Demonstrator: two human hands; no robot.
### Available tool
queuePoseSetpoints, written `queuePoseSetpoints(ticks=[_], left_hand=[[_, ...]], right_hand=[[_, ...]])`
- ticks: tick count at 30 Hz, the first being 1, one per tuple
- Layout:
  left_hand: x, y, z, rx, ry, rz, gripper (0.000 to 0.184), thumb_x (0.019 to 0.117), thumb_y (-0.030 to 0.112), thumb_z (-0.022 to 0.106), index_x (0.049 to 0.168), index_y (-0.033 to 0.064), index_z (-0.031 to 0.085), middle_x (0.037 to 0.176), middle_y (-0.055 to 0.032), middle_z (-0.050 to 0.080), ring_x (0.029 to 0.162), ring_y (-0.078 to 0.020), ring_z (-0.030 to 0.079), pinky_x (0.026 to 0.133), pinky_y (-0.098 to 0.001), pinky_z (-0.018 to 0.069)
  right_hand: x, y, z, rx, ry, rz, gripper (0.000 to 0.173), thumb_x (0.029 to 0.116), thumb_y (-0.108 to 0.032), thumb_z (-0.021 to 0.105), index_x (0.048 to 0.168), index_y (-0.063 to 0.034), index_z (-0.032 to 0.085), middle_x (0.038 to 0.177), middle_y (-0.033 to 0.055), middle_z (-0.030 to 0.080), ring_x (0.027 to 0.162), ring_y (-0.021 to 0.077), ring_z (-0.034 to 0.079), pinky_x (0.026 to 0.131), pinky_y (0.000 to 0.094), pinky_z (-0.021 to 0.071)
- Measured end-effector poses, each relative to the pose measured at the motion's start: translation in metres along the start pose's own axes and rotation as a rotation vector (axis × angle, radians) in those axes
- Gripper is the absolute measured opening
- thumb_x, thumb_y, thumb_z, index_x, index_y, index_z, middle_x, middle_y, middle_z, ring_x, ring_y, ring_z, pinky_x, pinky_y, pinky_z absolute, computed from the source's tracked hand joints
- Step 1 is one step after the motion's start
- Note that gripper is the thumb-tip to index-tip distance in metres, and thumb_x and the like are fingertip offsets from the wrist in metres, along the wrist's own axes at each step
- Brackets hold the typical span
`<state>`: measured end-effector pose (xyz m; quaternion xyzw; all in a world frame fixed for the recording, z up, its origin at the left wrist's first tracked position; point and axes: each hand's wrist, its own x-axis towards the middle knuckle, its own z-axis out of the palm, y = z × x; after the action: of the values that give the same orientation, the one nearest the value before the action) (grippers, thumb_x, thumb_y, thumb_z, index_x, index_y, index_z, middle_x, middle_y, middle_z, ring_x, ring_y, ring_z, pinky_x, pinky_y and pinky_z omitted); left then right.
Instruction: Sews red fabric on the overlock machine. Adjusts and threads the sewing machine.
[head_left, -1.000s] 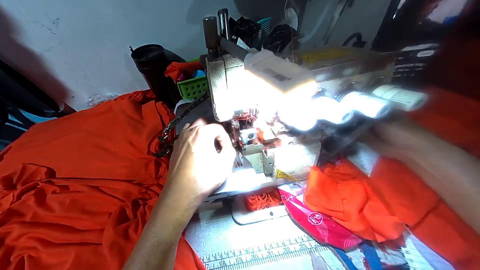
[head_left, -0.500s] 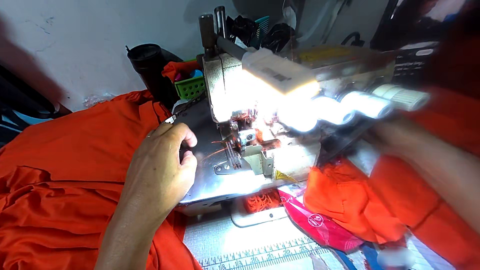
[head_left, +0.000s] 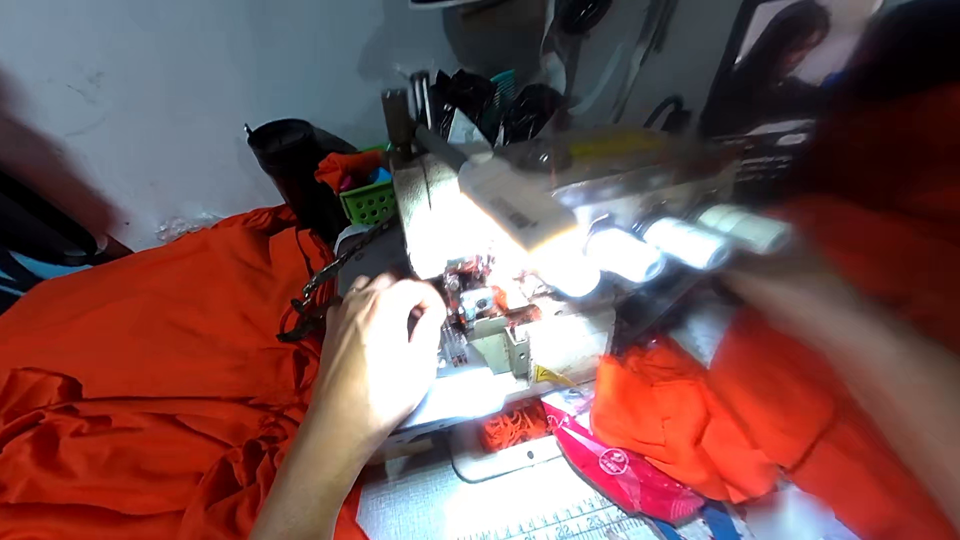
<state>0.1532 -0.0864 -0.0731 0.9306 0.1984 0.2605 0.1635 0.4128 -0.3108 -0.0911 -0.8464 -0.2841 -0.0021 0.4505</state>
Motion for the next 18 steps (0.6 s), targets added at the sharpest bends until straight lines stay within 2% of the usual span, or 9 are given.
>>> queuePoseSetpoints(ticks=[1, 4, 6, 7, 9, 12, 13, 16, 18], left_hand=[[-0.001, -0.001, 0.002, 0.018, 0.011, 0.004, 0.017, 0.0977, 0.021, 0.060, 0.090, 0.0141, 0.073, 0.088, -0.0022, 0.066, 0.093, -0.0246, 0.063, 0.078, -0.0516, 0.0463], [-0.002, -0.002, 0.009, 0.097, 0.045, 0.039, 0.023, 0.0961, 0.025, 0.051, 0.081, 0.0157, 0.066, 0.086, -0.0017, 0.064, 0.093, -0.0262, 0.062, 0.074, -0.0505, 0.0455], [-0.002, -0.002, 0.011, 0.139, 0.032, 0.061, 0.025, 0.0960, 0.023, 0.050, 0.079, 0.0122, 0.065, 0.087, -0.0053, 0.064, 0.095, -0.0310, 0.063, 0.074, -0.0536, 0.0458], [-0.001, 0.000, 0.010, 0.151, 0.024, 0.061, 0.025, 0.0959, 0.022, 0.051, 0.081, 0.0101, 0.067, 0.089, -0.0077, 0.066, 0.097, -0.0337, 0.064, 0.076, -0.0565, 0.0464], [-0.002, 0.002, 0.009, 0.174, 0.005, 0.060, 0.025, 0.0967, 0.021, 0.051, 0.086, 0.0082, 0.069, 0.093, -0.0103, 0.067, 0.100, -0.0363, 0.064, 0.078, -0.0585, 0.0465], [-0.003, 0.006, 0.007, 0.182, 0.005, 0.064, 0.018, 0.0946, 0.016, 0.055, 0.085, 0.0069, 0.067, 0.091, -0.0116, 0.065, 0.100, -0.0374, 0.063, 0.077, -0.0575, 0.0464], [-0.003, 0.007, 0.005, 0.177, -0.006, 0.047, 0.017, 0.0953, 0.014, 0.056, 0.087, 0.0063, 0.069, 0.093, -0.0125, 0.066, 0.102, -0.0379, 0.063, 0.078, -0.0581, 0.0464], [-0.003, 0.009, 0.005, 0.168, -0.023, 0.020, 0.015, 0.0957, 0.013, 0.058, 0.088, 0.0058, 0.068, 0.093, -0.0131, 0.065, 0.099, -0.0375, 0.062, 0.078, -0.0569, 0.0459], [-0.003, 0.010, 0.005, 0.171, -0.033, 0.014, 0.015, 0.0964, 0.013, 0.058, 0.089, 0.0046, 0.068, 0.092, -0.0143, 0.065, 0.098, -0.0378, 0.063, 0.078, -0.0571, 0.0459]], right_hand=[[-0.002, 0.003, -0.009, -0.043, 0.071, -0.089, 0.026, 0.1005, -0.004, 0.058, 0.125, 0.0041, 0.060, 0.113, 0.0224, 0.065, 0.091, 0.0240, 0.063, 0.083, 0.0479, 0.0511], [-0.038, -0.008, -0.028, -0.070, 0.314, -0.342, 0.028, 0.1049, -0.020, 0.051, 0.120, 0.0015, 0.060, 0.101, 0.0085, 0.064, 0.081, 0.0057, 0.060, 0.072, 0.0263, 0.0524], [-0.081, -0.031, -0.019, -0.011, 0.310, -0.521, 0.028, 0.1023, -0.020, 0.052, 0.114, 0.0029, 0.062, 0.097, 0.0074, 0.067, 0.080, 0.0065, 0.064, 0.069, 0.0260, 0.0563], [-0.098, -0.045, -0.005, 0.012, 0.307, -0.600, 0.026, 0.0999, -0.024, 0.057, 0.110, -0.0012, 0.065, 0.095, 0.0045, 0.069, 0.079, 0.0043, 0.065, 0.069, 0.0233, 0.0561], [-0.112, -0.073, 0.027, -0.040, 0.381, -0.691, 0.023, 0.0945, -0.029, 0.065, 0.113, -0.0154, 0.068, 0.103, -0.0033, 0.065, 0.094, 0.0019, 0.059, 0.080, 0.0181, 0.0495], [-0.097, -0.103, 0.053, -0.261, 0.483, -0.764, 0.042, 0.0860, -0.027, 0.071, 0.126, -0.0139, 0.068, 0.117, 0.0082, 0.066, 0.108, 0.0271, 0.057, 0.091, 0.0468, 0.0388], [-0.089, -0.109, 0.059, -0.317, 0.487, -0.768, 0.043, 0.0855, -0.028, 0.070, 0.126, -0.0141, 0.070, 0.118, 0.0089, 0.067, 0.111, 0.0311, 0.057, 0.092, 0.0522, 0.0369], [-0.075, -0.113, 0.078, -0.416, 0.461, -0.791, 0.020, 0.0938, -0.030, 0.066, 0.108, -0.0217, 0.078, 0.123, 0.0063, 0.069, 0.126, 0.0307, 0.055, 0.098, 0.0568, 0.0342], [-0.073, -0.111, 0.085, -0.412, 0.428, -0.791, 0.017, 0.0953, -0.031, 0.064, 0.102, -0.0238, 0.078, 0.127, 0.0069, 0.067, 0.134, 0.0314, 0.051, 0.103, 0.0583, 0.0325]])
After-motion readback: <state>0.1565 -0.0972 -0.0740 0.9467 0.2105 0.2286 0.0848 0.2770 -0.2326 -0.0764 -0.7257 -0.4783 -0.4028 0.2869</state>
